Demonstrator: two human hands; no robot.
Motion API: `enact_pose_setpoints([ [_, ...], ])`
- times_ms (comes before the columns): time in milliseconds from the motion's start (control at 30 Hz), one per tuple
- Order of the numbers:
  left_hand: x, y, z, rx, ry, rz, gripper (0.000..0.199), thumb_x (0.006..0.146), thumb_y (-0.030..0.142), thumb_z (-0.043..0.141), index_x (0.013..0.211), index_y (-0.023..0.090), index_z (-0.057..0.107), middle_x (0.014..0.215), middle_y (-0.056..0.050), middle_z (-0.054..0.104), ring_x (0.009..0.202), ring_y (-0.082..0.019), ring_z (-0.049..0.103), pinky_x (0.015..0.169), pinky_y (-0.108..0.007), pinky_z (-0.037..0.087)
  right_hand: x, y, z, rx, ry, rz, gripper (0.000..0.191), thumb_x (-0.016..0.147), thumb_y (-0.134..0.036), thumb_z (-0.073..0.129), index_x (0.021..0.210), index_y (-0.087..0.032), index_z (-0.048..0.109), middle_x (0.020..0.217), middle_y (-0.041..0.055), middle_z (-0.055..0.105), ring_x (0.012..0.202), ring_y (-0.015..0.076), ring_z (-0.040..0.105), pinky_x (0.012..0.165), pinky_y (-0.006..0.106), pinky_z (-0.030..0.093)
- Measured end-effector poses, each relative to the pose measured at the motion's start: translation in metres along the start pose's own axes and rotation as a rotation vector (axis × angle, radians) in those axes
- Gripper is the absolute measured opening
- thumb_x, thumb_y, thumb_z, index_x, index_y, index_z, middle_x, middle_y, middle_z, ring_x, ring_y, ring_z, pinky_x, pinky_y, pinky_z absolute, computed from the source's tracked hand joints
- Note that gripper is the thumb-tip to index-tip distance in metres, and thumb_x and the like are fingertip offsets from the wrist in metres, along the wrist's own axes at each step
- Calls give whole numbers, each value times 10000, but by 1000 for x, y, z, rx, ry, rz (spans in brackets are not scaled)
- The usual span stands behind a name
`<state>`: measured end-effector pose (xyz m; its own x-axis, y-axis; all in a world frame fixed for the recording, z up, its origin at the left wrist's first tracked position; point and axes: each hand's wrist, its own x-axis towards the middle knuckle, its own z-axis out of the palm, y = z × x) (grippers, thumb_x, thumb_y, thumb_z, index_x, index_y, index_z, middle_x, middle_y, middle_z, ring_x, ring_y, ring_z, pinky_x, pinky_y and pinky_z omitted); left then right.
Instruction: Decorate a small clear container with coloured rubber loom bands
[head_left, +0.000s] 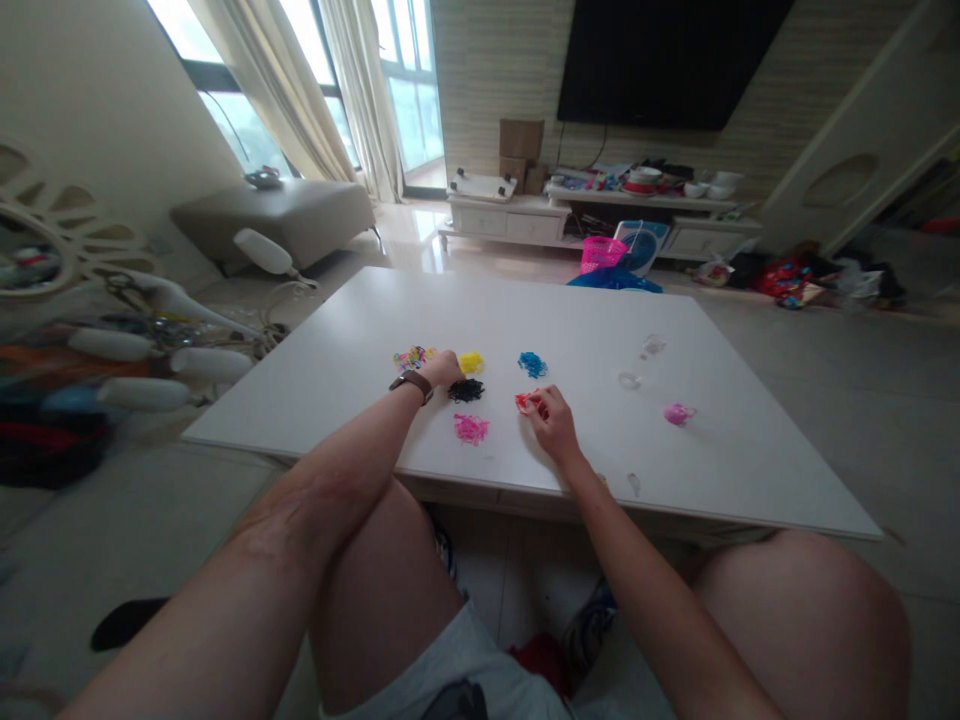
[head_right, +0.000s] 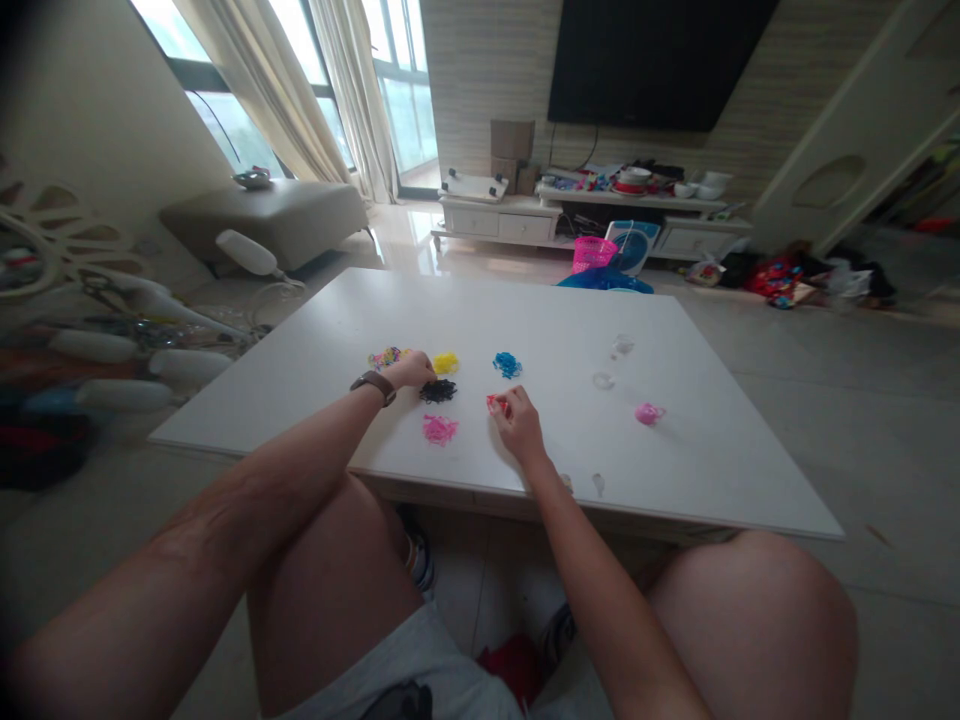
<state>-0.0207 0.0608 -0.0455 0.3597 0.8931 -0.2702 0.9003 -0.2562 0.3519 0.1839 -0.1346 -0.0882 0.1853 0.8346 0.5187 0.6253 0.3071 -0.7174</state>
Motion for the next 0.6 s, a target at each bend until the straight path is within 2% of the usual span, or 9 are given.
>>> enact_pose_setpoints([
  [100,-2,3,-3,-8,19,-16,176,659,177,710,805,97,765,777,-112,734,755,-212,681,670,-234,487,0,0,0,0,2,-3,153,951,-280,539,859,-201,631,892,18,538,660,128,526,649,284,438],
  [233,-1,5,-9,-74,97,-53,203,756,214,666,893,97,761,793,-102,730,749,-185,666,666,-231,477,0,1,0,4,8,-3,152,948,-281,543,853,-201,631,887,15,538,651,125,522,644,282,434],
  [367,3,5,-11,-409,255,-52,218,797,240,628,915,111,759,801,-75,731,744,-164,652,688,-240,486,0,2,0,1,9,-5,144,942,-268,542,850,-201,631,886,17,542,656,128,525,650,283,436],
  [433,5,6,-11,-589,296,-26,217,803,225,600,912,113,751,842,-76,736,766,-158,649,724,-247,500,0,2,0,0,6,-5,141,940,-262,541,851,-201,632,887,17,542,662,130,527,654,285,437],
  [500,5,8,-12,-761,272,-15,214,803,183,566,913,107,733,881,-92,736,761,-147,646,756,-258,515,0,2,0,1,2,-5,140,939,-260,542,849,-200,632,887,17,539,662,130,526,651,285,435],
  [600,0,13,-14,-994,113,37,208,742,82,596,921,98,701,907,-113,729,769,-138,660,827,-283,533,0,2,0,0,-6,-3,134,938,-258,545,855,-199,632,881,15,532,657,129,522,648,287,435],
])
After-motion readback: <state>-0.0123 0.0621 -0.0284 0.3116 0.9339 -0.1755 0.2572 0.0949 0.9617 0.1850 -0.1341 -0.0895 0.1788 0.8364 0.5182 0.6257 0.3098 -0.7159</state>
